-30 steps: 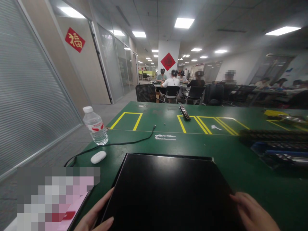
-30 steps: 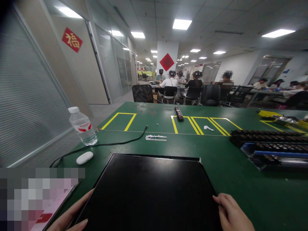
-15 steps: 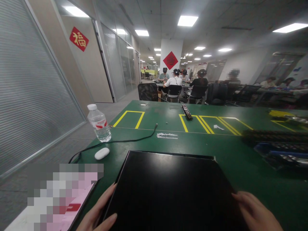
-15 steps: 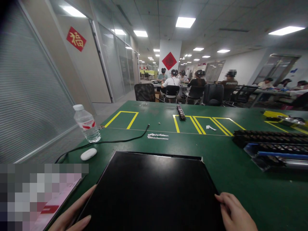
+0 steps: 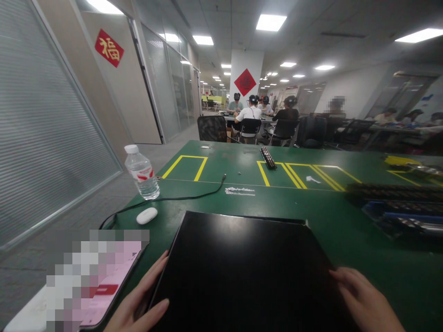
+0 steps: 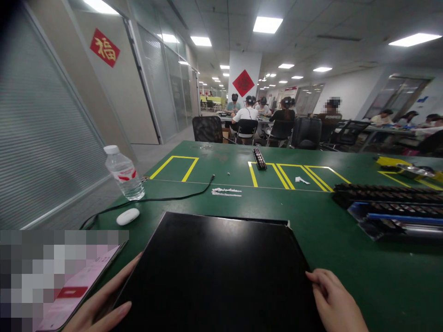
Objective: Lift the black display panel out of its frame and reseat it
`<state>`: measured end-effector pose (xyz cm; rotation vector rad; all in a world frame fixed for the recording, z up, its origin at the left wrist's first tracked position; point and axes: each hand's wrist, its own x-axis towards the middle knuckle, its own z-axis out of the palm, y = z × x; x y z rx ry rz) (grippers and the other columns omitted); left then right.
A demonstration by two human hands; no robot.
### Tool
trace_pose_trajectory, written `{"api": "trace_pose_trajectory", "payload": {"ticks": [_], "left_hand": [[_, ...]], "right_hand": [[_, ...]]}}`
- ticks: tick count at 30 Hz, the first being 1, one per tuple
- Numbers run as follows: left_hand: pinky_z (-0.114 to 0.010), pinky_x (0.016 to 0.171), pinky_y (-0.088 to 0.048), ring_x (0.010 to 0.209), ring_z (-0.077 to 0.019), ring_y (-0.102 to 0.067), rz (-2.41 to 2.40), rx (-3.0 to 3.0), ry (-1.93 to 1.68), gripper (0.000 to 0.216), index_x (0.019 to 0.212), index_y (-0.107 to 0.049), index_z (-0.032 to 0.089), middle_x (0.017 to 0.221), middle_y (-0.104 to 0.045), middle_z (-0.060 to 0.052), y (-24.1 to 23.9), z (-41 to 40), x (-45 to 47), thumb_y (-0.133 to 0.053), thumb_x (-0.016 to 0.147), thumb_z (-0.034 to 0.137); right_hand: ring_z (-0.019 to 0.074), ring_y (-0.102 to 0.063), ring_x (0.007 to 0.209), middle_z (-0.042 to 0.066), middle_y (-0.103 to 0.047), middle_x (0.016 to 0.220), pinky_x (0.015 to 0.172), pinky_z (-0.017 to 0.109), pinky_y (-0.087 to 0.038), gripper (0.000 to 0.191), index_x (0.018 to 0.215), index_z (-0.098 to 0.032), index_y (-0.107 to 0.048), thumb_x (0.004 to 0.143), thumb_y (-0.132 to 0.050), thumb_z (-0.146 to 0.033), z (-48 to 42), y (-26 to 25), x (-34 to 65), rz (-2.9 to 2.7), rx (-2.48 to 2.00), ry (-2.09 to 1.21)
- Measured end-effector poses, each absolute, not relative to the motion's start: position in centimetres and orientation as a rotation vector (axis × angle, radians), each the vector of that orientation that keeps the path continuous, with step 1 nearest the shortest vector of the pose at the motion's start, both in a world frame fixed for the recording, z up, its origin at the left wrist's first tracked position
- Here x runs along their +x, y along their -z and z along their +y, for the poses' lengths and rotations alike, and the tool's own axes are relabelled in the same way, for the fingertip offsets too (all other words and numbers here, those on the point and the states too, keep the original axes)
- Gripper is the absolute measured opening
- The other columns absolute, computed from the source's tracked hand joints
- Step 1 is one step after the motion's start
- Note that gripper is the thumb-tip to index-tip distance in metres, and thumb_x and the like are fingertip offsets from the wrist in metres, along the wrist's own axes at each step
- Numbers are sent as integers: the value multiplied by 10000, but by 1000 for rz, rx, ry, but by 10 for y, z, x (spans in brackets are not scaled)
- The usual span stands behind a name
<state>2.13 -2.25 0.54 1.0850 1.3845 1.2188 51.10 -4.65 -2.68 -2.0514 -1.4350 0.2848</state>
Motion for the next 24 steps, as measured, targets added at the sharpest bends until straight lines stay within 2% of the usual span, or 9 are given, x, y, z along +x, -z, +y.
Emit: {"api": "trace_pose_trajectory", "payload": {"ticks": [6, 9, 11, 15, 19, 22, 24], "left_hand": [[-478, 1231, -228, 1467, -382, -419, 1357, 982, -1244, 592, 1237, -763, 369, 1511, -594, 11, -14, -23, 30, -870, 666, 483], [-463, 1225, -245, 1476, -374, -405, 1357, 1029, -1210, 598, 1245, -757, 382, 1554, -547, 8, -14, -19, 25, -870, 668, 491], [-460, 1218, -267, 1475, -386, -401, 1337, 1066, -1130, 623, 1213, -777, 368, 1542, -558, -2, -15, -17, 22, -910, 613, 468], [-476, 1177, -383, 1426, -404, -467, 1318, 909, -1112, 698, 1333, -705, 349, 1473, -627, -27, -22, -20, 25, -888, 669, 463], [-487, 1099, -491, 1346, -416, -553, 1175, 764, -1080, 908, 1509, -526, 297, 1426, -663, -92, -34, -26, 34, -891, 686, 409], [-469, 1056, -537, 1282, -408, -613, 1140, 730, -1062, 978, 1560, -440, 298, 1382, -696, -104, -39, -26, 36, -892, 695, 362], [-453, 1036, -554, 1254, -397, -637, 1110, 731, -1060, 998, 1571, -413, 301, 1359, -711, -104, -40, -25, 34, -895, 698, 328]], "right_hand": [[264, -722, 1002, 113, -747, 1101, 899, 389, -574, 362, 929, -245, -790, 793, -485, -385, -50, 39, 516, -1567, -2035, -202], [267, -713, 1028, 122, -728, 1122, 909, 398, -571, 372, 956, -230, -778, 811, -467, -375, -50, 37, 512, -1594, -2048, -207], [271, -712, 1019, 130, -717, 1125, 896, 407, -573, 380, 958, -218, -765, 822, -448, -378, -50, 32, 508, -1601, -2059, -231], [271, -701, 1016, 149, -700, 1129, 896, 413, -558, 392, 978, -186, -738, 849, -426, -385, -49, 20, 501, -1605, -2086, -276], [268, -691, 1008, 147, -698, 1107, 891, 406, -539, 372, 965, -181, -724, 828, -445, -386, -47, 14, 499, -1594, -2089, -307], [266, -689, 982, 137, -708, 1081, 879, 402, -526, 365, 963, -182, -719, 813, -465, -398, -44, 11, 500, -1546, -2111, -342], [256, -692, 950, 124, -721, 1071, 867, 395, -522, 394, 1032, -179, -712, 807, -487, -412, -43, 8, 499, -1454, -2130, -387]]}}
